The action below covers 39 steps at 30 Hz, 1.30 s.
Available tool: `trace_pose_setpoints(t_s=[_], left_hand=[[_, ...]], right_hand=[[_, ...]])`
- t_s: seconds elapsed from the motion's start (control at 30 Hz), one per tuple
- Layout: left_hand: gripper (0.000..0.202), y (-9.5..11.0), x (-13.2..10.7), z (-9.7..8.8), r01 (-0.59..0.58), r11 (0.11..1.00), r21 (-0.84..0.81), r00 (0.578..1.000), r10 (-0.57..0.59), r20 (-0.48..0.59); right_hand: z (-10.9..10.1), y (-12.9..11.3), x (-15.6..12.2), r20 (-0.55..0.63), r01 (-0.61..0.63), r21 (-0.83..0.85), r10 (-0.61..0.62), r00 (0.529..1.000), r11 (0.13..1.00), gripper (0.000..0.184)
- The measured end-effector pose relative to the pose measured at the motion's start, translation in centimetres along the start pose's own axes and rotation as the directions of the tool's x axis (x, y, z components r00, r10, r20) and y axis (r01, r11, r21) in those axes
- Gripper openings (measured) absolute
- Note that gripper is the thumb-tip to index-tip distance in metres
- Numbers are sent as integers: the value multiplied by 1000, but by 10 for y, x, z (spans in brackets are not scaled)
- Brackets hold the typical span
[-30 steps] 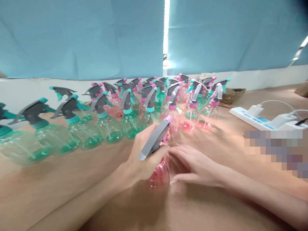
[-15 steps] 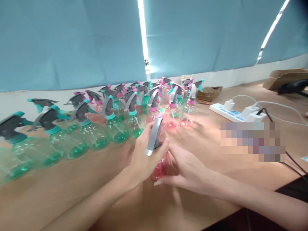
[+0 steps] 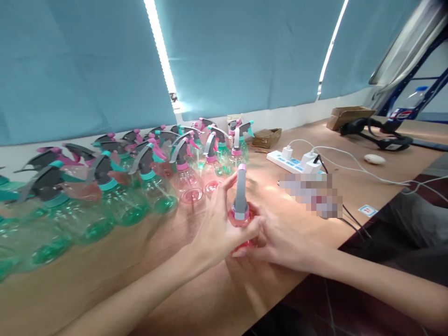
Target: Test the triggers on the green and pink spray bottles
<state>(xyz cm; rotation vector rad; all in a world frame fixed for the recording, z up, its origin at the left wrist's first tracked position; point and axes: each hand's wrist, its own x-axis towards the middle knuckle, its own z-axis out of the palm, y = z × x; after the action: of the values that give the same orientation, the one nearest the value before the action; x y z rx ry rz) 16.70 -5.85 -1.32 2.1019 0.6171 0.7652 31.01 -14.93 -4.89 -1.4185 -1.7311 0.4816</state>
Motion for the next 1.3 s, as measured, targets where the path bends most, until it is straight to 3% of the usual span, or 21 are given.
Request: trace_pose_setpoints(t_s=[0.03,0.13,0.33,0.47,0.73,0.93,1.3], left_hand=[[78,-4,0,3,-10,1000,4,1000,9,30],[78,-26,-2,7,-106,986,128,990,94,101],[58,-80,-9,-7,-162,908,386,965,64,255],[51,-100,-7,-13,-207,840,501,957,68,281],[56,-111,-3,-2,-265,775,573,930,48,364],[57,-113,-1,4,-279,764,582,925,51,377],[57,-114,-1,5,-287,756,589,922,51,384]], right_hand=[[-8,7,-3,28,-73,13,73,997,997,77],[-36,31,-8,5,-179,-106,180,984,978,68],[-86,73,18,-92,-183,-312,162,982,932,63],[-104,101,43,-92,-185,-344,164,982,921,71],[-120,135,86,-50,-81,-302,69,996,950,66],[-122,151,105,-49,-78,-269,67,997,960,70],[-119,148,118,-48,-70,-216,61,997,974,72]])
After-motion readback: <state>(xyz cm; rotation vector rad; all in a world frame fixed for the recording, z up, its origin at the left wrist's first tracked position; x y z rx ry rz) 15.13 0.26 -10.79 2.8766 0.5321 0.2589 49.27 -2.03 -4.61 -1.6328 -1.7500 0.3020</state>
